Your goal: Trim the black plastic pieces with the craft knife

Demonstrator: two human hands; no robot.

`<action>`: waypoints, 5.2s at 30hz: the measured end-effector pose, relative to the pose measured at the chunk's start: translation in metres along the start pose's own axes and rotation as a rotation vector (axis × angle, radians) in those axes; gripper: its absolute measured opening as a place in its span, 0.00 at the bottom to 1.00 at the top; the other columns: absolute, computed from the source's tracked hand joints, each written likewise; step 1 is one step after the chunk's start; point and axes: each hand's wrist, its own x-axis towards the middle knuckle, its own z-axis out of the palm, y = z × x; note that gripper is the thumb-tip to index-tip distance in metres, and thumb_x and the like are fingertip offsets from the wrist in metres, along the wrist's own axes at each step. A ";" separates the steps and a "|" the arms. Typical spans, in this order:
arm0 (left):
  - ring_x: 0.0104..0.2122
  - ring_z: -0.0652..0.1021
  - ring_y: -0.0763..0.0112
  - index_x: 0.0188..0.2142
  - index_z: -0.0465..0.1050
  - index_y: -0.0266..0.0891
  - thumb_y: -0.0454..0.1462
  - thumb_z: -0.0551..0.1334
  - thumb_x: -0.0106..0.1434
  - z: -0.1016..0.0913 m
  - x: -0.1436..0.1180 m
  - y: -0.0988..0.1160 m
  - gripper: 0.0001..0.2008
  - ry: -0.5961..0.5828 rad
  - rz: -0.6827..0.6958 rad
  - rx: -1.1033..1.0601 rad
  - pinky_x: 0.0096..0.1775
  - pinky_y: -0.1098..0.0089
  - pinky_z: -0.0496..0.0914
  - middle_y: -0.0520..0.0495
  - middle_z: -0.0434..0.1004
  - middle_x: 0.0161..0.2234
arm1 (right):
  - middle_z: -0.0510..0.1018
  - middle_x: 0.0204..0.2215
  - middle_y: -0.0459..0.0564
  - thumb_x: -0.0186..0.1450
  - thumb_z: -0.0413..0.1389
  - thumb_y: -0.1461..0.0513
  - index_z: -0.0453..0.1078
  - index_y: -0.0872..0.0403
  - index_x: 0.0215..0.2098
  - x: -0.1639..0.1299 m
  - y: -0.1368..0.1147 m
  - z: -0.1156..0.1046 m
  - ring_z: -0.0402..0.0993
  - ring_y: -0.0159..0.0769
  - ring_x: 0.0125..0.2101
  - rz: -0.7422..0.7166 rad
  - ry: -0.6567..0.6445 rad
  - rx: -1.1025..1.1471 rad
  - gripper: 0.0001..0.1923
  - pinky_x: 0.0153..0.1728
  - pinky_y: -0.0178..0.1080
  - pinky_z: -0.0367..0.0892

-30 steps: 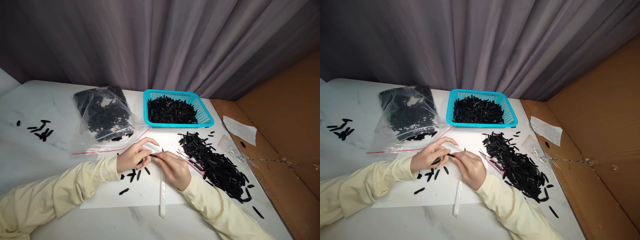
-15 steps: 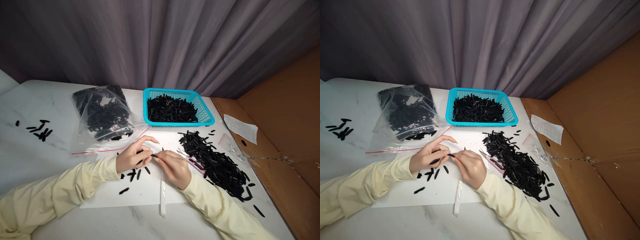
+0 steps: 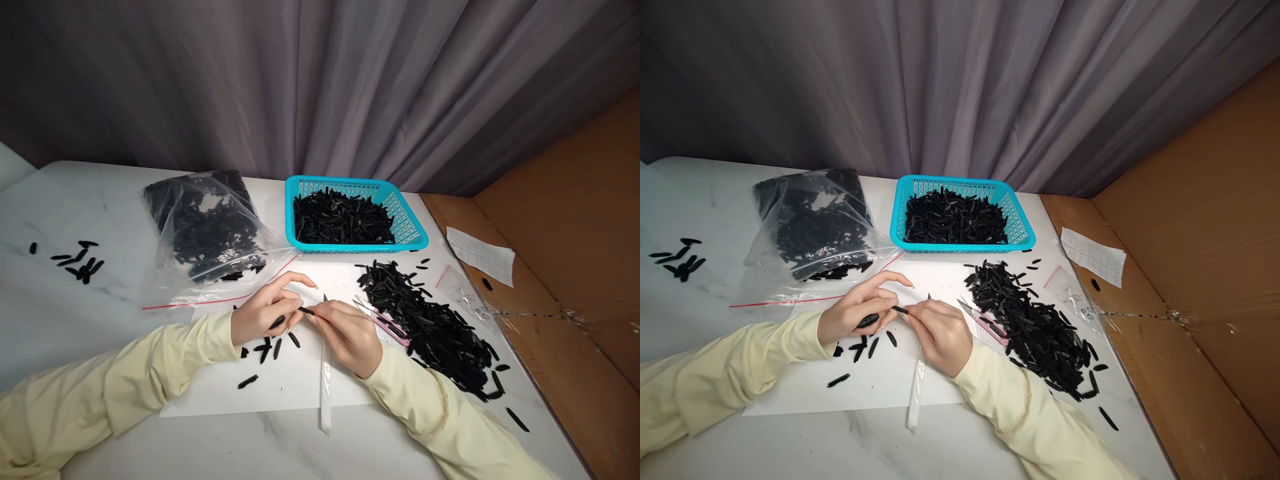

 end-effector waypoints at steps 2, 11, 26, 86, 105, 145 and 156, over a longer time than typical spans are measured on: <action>0.10 0.53 0.82 0.47 0.58 0.38 0.36 0.50 0.63 0.000 0.000 0.000 0.12 -0.006 -0.006 0.001 0.15 0.79 0.48 0.62 0.57 0.12 | 0.77 0.28 0.55 0.63 0.50 0.70 0.68 0.59 0.35 0.000 0.000 0.000 0.72 0.35 0.29 -0.002 0.005 0.000 0.06 0.31 0.37 0.70; 0.10 0.53 0.82 0.46 0.58 0.37 0.37 0.52 0.64 0.001 0.002 -0.002 0.12 -0.047 0.005 0.029 0.15 0.78 0.50 0.63 0.57 0.11 | 0.75 0.27 0.53 0.64 0.48 0.68 0.68 0.57 0.34 -0.001 0.000 -0.001 0.71 0.33 0.27 0.008 -0.030 -0.027 0.07 0.30 0.36 0.69; 0.08 0.51 0.87 0.44 0.61 0.38 0.37 0.53 0.62 -0.002 0.005 0.005 0.11 -0.001 -0.088 -0.085 0.12 0.81 0.43 0.61 0.59 0.14 | 0.73 0.17 0.48 0.63 0.49 0.66 0.69 0.59 0.40 0.019 -0.001 -0.049 0.68 0.36 0.23 -0.195 -0.349 -0.628 0.10 0.22 0.36 0.60; 0.14 0.58 0.82 0.55 0.62 0.34 0.29 0.49 0.64 0.039 -0.040 0.096 0.20 0.230 0.709 0.628 0.16 0.79 0.58 0.55 0.68 0.17 | 0.79 0.29 0.52 0.57 0.59 0.65 0.67 0.56 0.20 0.087 -0.104 -0.103 0.74 0.42 0.41 0.524 -0.142 0.722 0.09 0.31 0.35 0.74; 0.14 0.57 0.82 0.55 0.63 0.34 0.28 0.50 0.64 0.038 -0.037 0.094 0.20 0.264 0.768 0.659 0.16 0.79 0.58 0.56 0.68 0.17 | 0.80 0.32 0.51 0.58 0.57 0.65 0.63 0.55 0.19 0.088 -0.103 -0.099 0.75 0.39 0.39 0.518 -0.130 0.601 0.11 0.35 0.37 0.72; 0.14 0.56 0.82 0.55 0.63 0.34 0.31 0.48 0.64 0.039 -0.036 0.091 0.20 0.296 0.623 0.529 0.18 0.77 0.59 0.56 0.65 0.17 | 0.80 0.34 0.53 0.57 0.59 0.60 0.64 0.56 0.21 0.087 -0.109 -0.095 0.76 0.41 0.39 0.572 -0.027 0.625 0.11 0.36 0.38 0.73; 0.14 0.57 0.81 0.54 0.64 0.31 0.29 0.48 0.64 0.041 -0.034 0.092 0.20 0.336 0.732 0.626 0.18 0.78 0.60 0.55 0.66 0.16 | 0.79 0.34 0.54 0.57 0.58 0.59 0.62 0.55 0.21 0.086 -0.106 -0.093 0.76 0.41 0.38 0.550 -0.035 0.590 0.13 0.37 0.41 0.74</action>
